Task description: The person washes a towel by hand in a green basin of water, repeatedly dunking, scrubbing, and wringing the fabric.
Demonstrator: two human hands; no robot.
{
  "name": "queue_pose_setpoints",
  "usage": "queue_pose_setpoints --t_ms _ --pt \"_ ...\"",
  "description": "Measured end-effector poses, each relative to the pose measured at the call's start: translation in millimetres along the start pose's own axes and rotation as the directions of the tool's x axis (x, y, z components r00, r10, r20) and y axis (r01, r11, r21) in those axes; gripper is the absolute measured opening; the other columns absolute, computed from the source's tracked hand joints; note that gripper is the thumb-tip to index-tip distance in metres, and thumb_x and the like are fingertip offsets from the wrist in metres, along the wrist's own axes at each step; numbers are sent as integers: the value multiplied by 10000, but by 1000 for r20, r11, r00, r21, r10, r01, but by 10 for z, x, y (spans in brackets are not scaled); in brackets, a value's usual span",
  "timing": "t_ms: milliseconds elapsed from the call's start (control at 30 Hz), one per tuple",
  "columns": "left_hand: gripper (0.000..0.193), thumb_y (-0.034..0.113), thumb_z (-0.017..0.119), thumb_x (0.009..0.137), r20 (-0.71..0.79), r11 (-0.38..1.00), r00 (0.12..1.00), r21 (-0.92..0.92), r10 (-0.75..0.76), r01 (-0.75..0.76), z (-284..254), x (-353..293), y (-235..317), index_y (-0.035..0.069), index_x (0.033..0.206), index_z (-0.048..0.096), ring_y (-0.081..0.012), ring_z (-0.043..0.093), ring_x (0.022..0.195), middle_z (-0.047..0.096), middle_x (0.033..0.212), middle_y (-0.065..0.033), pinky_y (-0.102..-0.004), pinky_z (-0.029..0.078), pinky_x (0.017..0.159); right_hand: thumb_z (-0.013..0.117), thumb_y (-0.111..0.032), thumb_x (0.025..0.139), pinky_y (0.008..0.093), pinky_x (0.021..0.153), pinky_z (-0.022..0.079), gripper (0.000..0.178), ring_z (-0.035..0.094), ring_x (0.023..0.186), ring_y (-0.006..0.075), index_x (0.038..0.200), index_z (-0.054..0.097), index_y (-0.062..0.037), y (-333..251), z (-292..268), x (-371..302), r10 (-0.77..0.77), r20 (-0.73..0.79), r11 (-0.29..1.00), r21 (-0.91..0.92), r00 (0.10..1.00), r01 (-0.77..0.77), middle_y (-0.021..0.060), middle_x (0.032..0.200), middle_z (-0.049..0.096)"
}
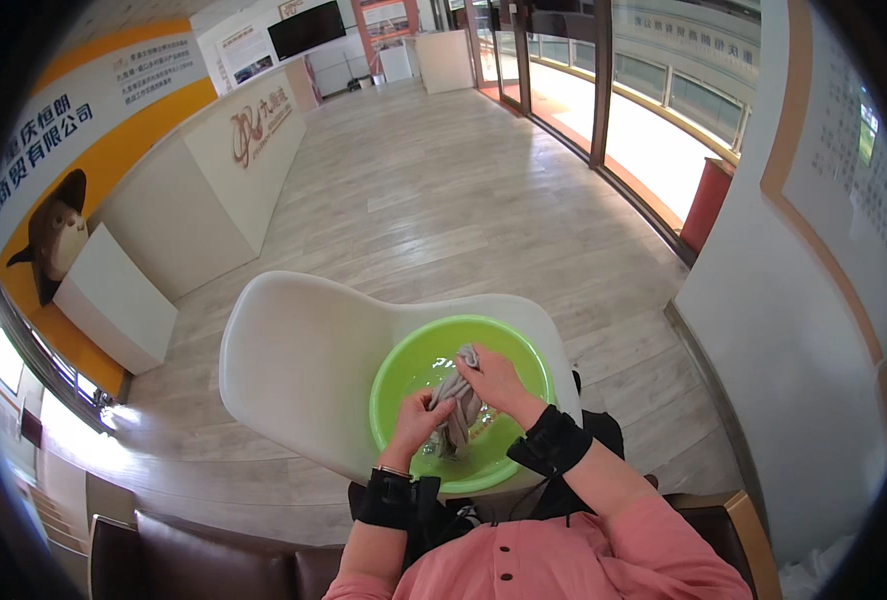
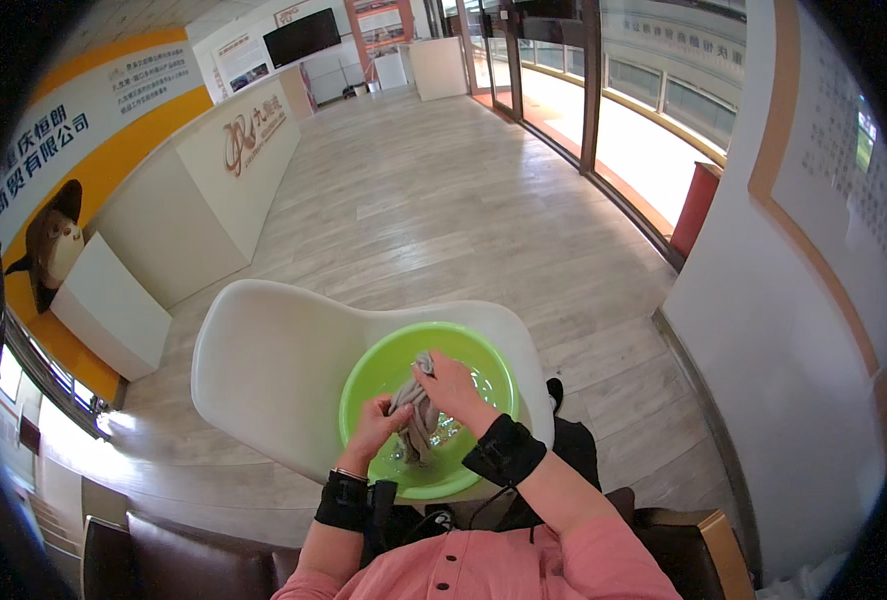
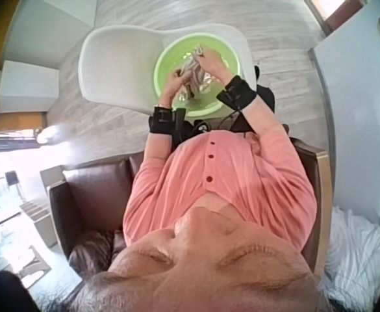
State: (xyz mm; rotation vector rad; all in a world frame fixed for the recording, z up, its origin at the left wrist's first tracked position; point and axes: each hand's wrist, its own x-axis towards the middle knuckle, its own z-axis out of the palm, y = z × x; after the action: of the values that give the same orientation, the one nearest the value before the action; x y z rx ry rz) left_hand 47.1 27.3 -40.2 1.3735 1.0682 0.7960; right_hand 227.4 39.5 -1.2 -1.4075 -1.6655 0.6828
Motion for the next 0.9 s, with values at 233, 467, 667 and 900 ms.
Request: queue_pose_setpoints --t_ms 233,467,667,900 --pt "360 338 551 860 -299 974 929 114 219 -193 -189 55 -405 -15 918 587 -176 588 755 618 840 -88 -301 468 697 576 -305 830 363 621 434 319 561 685 294 898 511 -1 -593 -125 288 9 -27 975 221 1000 -3 160 752 569" --pt "604 587 292 881 70 803 962 -536 -265 260 188 -135 75 43 1031 506 -222 599 832 580 930 -90 -345 488 647 584 -311 825 357 597 439 326 560 627 234 939 516 -14 -75 424 53 -173 -73 965 186 982 184 117 720 582" --pt "463 458 309 924 -156 641 985 -764 -69 -76 210 194 -862 83 1136 480 -208 568 931 542 1057 -78 -379 491 778 570 -317 812 370 580 444 294 544 599 321 809 564 -23 -419 531 -369 -222 119 972 110 968 210 168 705 578" --pt "324 309 359 941 -82 441 979 -897 -186 9 419 250 -529 59 1067 523 -186 569 931 578 1048 -66 -320 492 759 492 -334 821 433 593 445 315 566 656 356 697 551 -50 -76 597 -69 -99 148 926 -348 984 146 173 698 577"
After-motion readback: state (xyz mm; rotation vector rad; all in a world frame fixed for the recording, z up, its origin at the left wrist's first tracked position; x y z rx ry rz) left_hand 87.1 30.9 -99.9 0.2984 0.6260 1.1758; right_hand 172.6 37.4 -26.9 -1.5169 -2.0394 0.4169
